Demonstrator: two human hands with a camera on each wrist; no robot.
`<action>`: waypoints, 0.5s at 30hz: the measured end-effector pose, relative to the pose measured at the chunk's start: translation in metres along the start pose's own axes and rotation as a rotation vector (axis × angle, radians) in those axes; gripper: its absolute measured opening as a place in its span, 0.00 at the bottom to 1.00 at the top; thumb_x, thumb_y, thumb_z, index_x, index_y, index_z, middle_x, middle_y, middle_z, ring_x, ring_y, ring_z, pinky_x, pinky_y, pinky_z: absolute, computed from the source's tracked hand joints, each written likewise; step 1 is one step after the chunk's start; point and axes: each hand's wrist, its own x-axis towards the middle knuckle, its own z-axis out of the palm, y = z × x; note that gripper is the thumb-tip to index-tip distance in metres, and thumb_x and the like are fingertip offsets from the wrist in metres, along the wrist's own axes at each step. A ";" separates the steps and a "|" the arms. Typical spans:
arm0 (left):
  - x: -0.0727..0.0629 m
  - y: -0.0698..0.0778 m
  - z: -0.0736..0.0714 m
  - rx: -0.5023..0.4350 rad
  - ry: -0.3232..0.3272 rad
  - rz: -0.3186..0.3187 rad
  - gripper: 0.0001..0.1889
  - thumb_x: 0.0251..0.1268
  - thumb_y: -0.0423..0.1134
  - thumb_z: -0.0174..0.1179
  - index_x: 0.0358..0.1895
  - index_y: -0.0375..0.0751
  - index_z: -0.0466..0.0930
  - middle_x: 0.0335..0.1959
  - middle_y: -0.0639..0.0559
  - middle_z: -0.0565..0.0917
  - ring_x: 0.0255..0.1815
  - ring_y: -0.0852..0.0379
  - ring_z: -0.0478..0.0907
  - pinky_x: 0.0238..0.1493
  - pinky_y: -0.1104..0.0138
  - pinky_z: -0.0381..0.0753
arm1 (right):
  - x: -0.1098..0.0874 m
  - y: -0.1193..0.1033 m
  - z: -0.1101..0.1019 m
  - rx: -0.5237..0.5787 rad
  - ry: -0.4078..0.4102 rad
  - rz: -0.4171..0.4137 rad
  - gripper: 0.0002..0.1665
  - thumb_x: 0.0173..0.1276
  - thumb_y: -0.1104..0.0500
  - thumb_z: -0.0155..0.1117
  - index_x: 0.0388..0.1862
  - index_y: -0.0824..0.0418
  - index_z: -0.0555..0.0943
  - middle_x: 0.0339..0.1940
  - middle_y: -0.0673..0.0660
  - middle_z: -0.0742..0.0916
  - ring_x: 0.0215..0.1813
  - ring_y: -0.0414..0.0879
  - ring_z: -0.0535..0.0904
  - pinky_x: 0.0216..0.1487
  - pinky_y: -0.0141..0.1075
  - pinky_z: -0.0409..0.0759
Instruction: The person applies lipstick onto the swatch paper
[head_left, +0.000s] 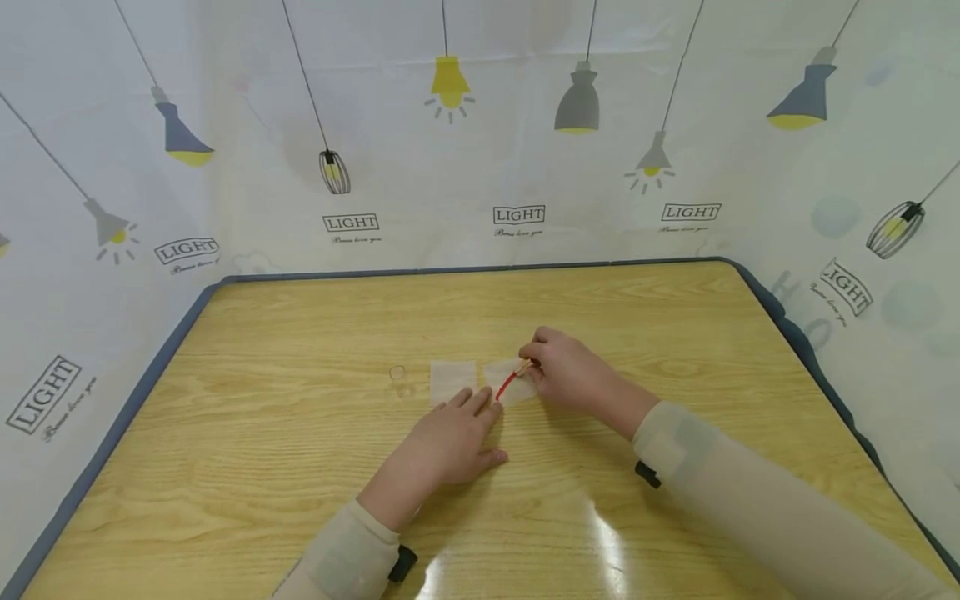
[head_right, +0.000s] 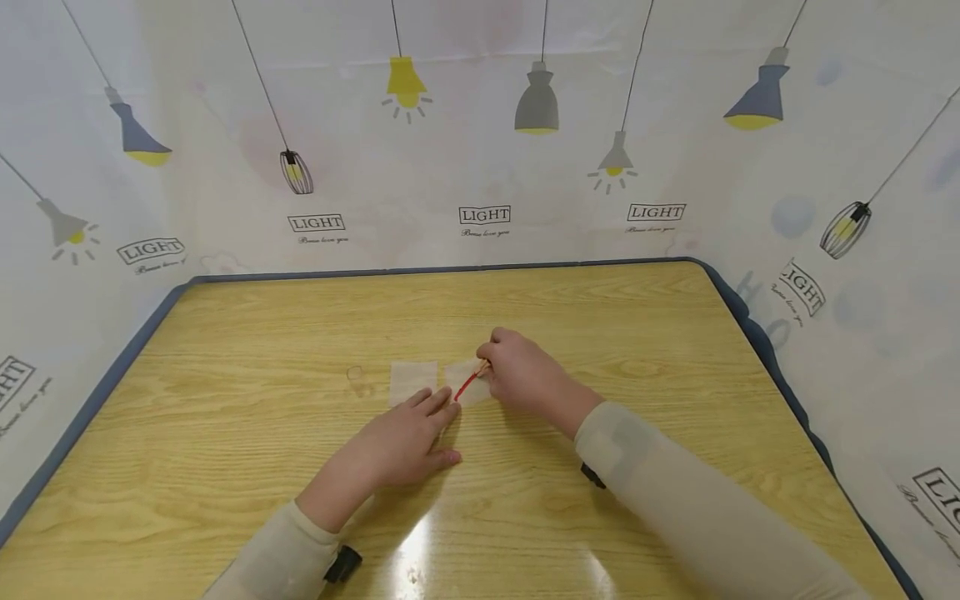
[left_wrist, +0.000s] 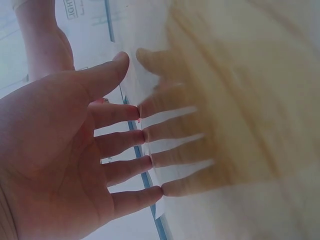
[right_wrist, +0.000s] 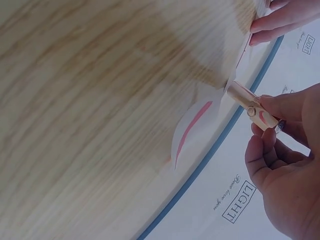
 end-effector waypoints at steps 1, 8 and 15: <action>0.000 0.000 0.000 0.001 0.002 0.000 0.39 0.79 0.62 0.57 0.83 0.43 0.65 0.87 0.44 0.59 0.88 0.40 0.57 0.82 0.45 0.69 | 0.001 0.002 0.000 -0.007 0.003 -0.002 0.15 0.76 0.65 0.66 0.58 0.67 0.87 0.47 0.59 0.85 0.42 0.46 0.83 0.44 0.37 0.87; -0.001 0.000 0.000 -0.020 0.002 0.001 0.39 0.79 0.62 0.58 0.83 0.43 0.65 0.88 0.44 0.59 0.88 0.40 0.57 0.82 0.45 0.68 | 0.001 0.008 -0.002 -0.012 0.003 0.026 0.16 0.76 0.65 0.65 0.59 0.67 0.87 0.48 0.60 0.86 0.42 0.47 0.83 0.44 0.38 0.87; -0.001 0.000 0.000 -0.033 0.002 0.000 0.39 0.79 0.62 0.57 0.83 0.43 0.65 0.88 0.45 0.59 0.88 0.41 0.56 0.82 0.45 0.67 | 0.003 0.013 -0.002 -0.010 0.003 0.023 0.15 0.77 0.64 0.66 0.59 0.67 0.87 0.47 0.59 0.85 0.41 0.46 0.82 0.43 0.38 0.86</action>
